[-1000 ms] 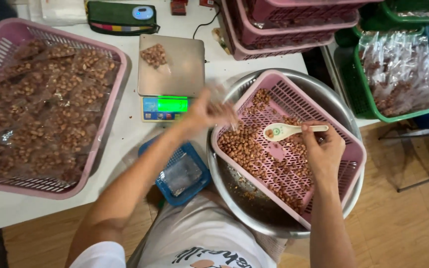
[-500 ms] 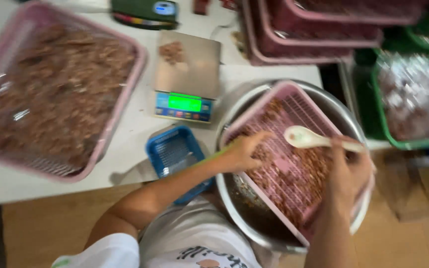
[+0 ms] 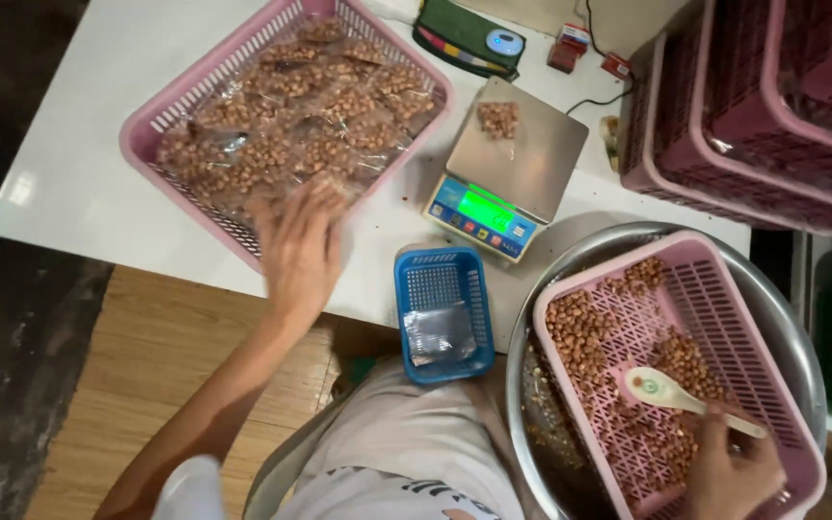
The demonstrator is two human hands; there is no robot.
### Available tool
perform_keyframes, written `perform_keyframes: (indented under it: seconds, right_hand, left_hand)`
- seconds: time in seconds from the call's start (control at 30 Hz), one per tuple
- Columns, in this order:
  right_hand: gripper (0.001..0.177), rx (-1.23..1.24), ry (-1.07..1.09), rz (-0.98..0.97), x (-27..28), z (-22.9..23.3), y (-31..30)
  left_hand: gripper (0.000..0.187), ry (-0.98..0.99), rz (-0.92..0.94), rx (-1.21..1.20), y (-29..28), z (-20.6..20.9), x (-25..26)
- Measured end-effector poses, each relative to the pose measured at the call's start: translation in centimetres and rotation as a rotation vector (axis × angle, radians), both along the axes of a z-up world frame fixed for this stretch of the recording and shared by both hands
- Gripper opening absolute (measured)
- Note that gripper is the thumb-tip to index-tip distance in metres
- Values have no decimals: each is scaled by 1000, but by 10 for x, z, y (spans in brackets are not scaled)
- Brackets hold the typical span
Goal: The person scoops roasted peanuts from a pink basket into small plastic bags using a white plastic spoon. Each bag is placed on a digital scale to measure the weight, then moved to a larger pink basket containing other filled bags. The process is repeated continuously throughout the clip.
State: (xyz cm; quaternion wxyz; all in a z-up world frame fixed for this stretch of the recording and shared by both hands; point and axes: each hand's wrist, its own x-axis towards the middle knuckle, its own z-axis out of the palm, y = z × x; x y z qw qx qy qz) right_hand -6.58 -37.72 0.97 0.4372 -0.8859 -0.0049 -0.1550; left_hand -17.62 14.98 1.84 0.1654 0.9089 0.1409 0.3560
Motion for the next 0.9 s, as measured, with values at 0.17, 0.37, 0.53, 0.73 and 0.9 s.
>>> perform_keyframes:
  seconds: [0.17,0.37,0.53,0.73,0.9]
  right_hand:
    - [17,-417,188,-12,23,0,-3]
    - [23,-565,-140,-19,101,-40,-23]
    - [4,-671,-313,-54,116,-44,27]
    - [6,-702,-23,74,84,-39,62]
    - [23,-532,218,113,76,-33,100]
  left_hand:
    - [36,150,-117,17,-36,-31,-1]
    - [42,448,-437,32,-112,-93,46]
    - [62,1026,-376,109,-112,-168,79]
    - [34,1119,-468,-18,-102,-161,76]
    - [29,890,-494,-624,-100,-60,84]
